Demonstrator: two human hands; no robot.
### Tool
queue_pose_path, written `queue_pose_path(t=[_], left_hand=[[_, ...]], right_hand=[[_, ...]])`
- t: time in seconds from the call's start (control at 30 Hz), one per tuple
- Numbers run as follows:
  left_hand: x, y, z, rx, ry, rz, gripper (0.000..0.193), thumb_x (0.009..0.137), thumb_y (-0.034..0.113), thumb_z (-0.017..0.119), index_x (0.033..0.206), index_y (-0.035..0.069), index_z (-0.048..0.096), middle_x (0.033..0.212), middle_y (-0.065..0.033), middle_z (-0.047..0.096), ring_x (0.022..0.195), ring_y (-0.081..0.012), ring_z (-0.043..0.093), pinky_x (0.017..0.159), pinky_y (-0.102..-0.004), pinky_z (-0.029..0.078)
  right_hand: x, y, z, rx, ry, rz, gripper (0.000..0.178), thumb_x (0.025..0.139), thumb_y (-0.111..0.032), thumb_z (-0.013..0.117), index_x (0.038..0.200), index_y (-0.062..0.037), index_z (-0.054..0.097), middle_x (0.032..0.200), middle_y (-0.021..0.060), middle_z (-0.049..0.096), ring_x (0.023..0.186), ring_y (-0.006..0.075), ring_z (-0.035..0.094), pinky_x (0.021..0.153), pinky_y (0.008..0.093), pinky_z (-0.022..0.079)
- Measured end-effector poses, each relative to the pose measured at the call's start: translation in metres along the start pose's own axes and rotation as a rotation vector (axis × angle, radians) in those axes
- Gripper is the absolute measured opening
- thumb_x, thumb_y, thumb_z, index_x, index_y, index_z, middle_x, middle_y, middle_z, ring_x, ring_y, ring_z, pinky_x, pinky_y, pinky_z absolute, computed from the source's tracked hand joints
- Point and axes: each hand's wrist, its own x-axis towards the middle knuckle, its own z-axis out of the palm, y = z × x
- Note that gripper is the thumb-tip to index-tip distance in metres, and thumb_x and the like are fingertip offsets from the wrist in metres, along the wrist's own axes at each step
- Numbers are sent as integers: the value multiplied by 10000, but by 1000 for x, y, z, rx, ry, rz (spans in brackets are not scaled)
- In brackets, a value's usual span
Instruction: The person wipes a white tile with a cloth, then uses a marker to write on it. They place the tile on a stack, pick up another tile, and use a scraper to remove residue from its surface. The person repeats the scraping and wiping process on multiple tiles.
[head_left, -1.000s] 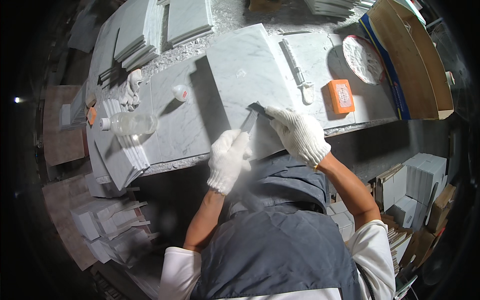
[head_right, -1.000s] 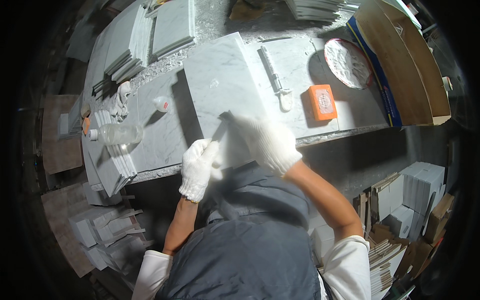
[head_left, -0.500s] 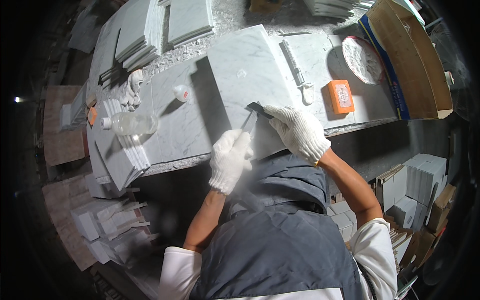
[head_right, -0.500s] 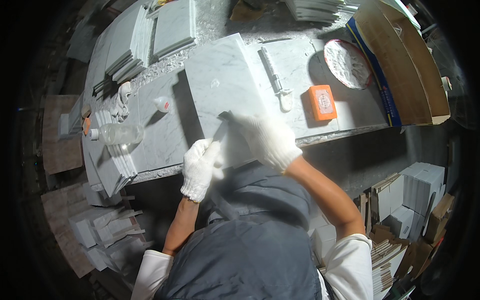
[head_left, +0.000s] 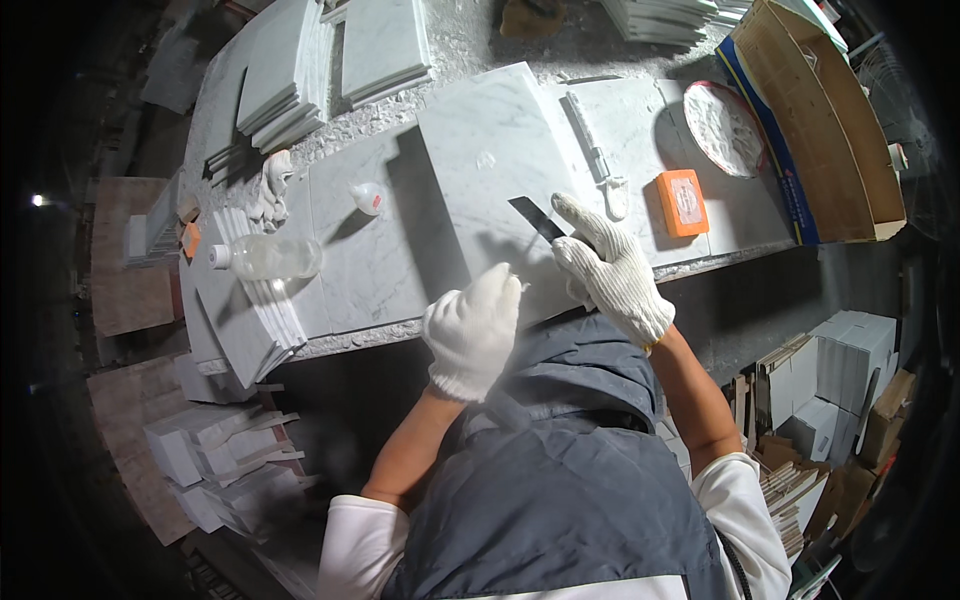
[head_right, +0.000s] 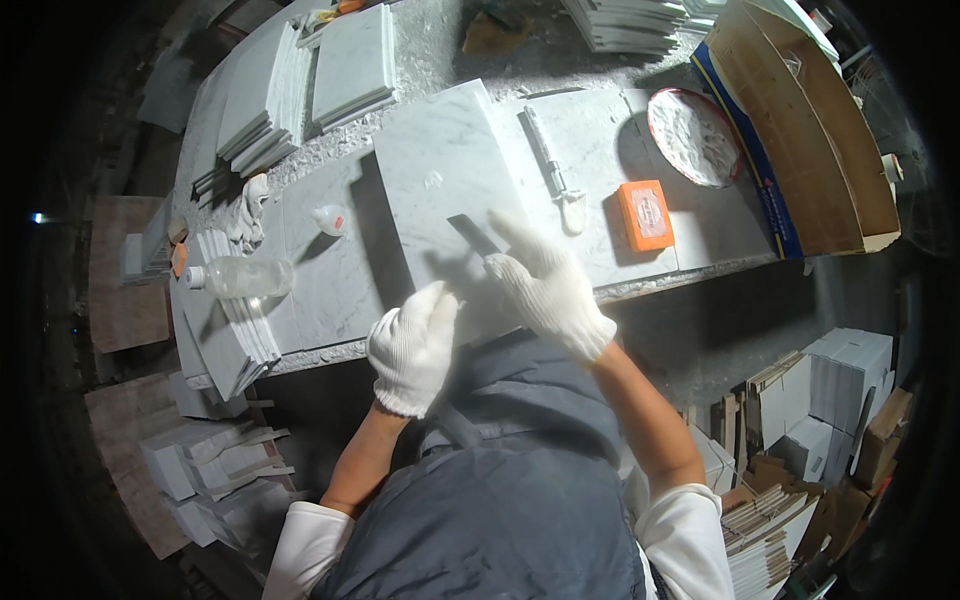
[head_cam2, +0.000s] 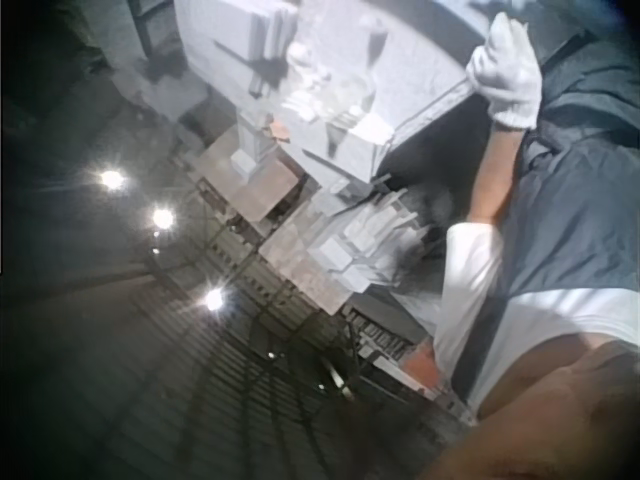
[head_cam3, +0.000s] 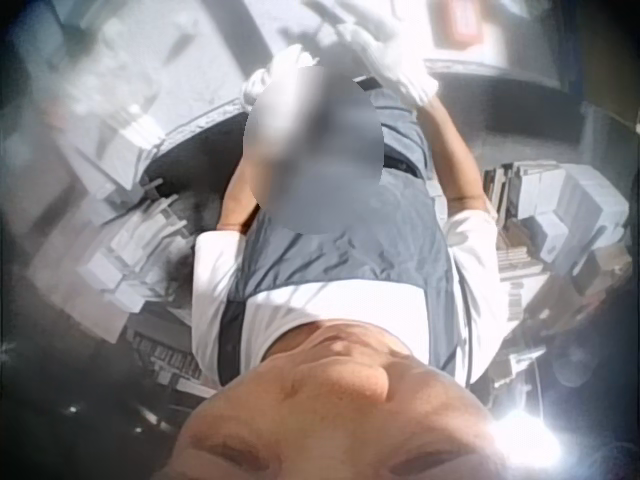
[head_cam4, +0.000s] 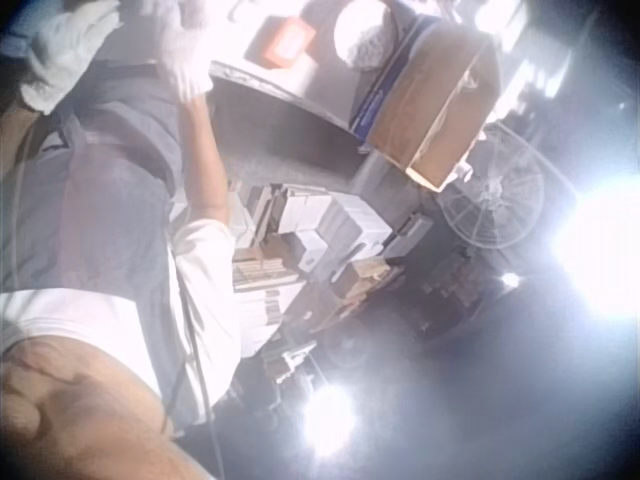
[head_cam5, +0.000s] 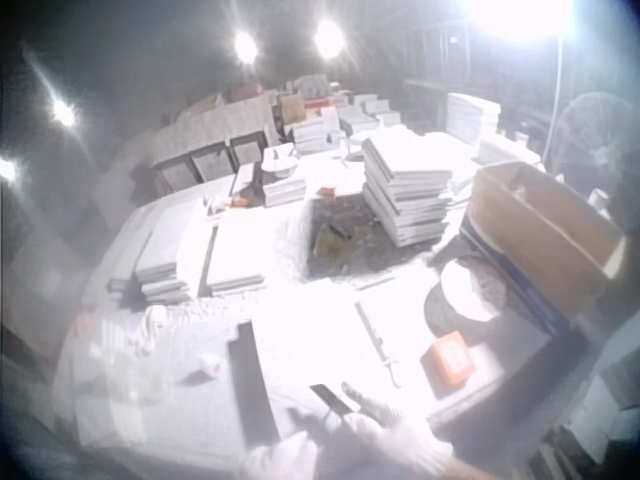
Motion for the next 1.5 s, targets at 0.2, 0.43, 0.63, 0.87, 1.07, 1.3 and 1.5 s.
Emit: queue_pose_path(t=[0.2, 0.43, 0.63, 0.87, 1.07, 1.3, 1.5], left_hand=[[16, -25, -10, -263, -39, -629, 218, 978, 185, 653, 1120, 28, 703, 715, -65, 668, 589, -141, 621, 535, -311, 509], [13, -5, -24, -761, -91, -949, 213, 1025, 143, 590, 1109, -52, 601, 702, -36, 565, 503, -63, 490, 449, -227, 425], [22, 24, -21, -836, -196, -991, 204, 1008, 114, 601, 1119, -58, 598, 677, -53, 580, 461, -98, 517, 435, -257, 446], [26, 40, -25, -850, -343, -1001, 249, 1016, 162, 594, 1138, -55, 612, 715, -55, 616, 506, -105, 582, 496, -246, 486], [37, 48, -17, -893, -351, -1034, 277, 1024, 184, 596, 1164, -56, 599, 743, -66, 636, 519, -118, 599, 496, -242, 506], [37, 66, 12, -1192, -606, -879, 344, 1035, 190, 600, 1220, -100, 570, 827, -95, 630, 685, -124, 632, 519, -238, 530], [40, 52, 11, -769, -682, -611, 311, 1017, 214, 627, 1243, 0, 623, 1011, -93, 686, 822, -153, 672, 698, -288, 590]], right_hand=[[-10, -9, -33, -50, 225, 80, 434, 968, -124, 671, 1395, -77, 607, 934, 12, 697, 755, 57, 600, 683, 217, 513], [-15, -15, -185, -497, 810, -221, 224, 943, -151, 722, 1144, -51, 736, 916, 28, 726, 640, 57, 576, 609, 240, 502], [11, -2, -255, -1102, 836, -191, 203, 931, -274, 678, 1057, -131, 749, 988, 112, 742, 886, 307, 710, 779, 383, 555], [21, 4, -240, -1242, 900, -172, 284, 924, -318, 683, 1183, -203, 708, 1152, 108, 701, 1038, 333, 675, 857, 425, 544], [-47, -5, -154, -303, 667, -258, 373, 997, -270, 670, 1276, -22, 661, 1074, 50, 680, 894, 119, 641, 766, 290, 533], [-38, 24, -47, -72, 59, -207, 354, 992, -176, 617, 1299, -2, 636, 1104, 83, 694, 947, 138, 642, 876, 290, 510], [-28, 15, -33, 395, 140, -28, 316, 1039, -237, 575, 1209, 7, 682, 1035, 56, 695, 908, 131, 655, 856, 286, 511]])
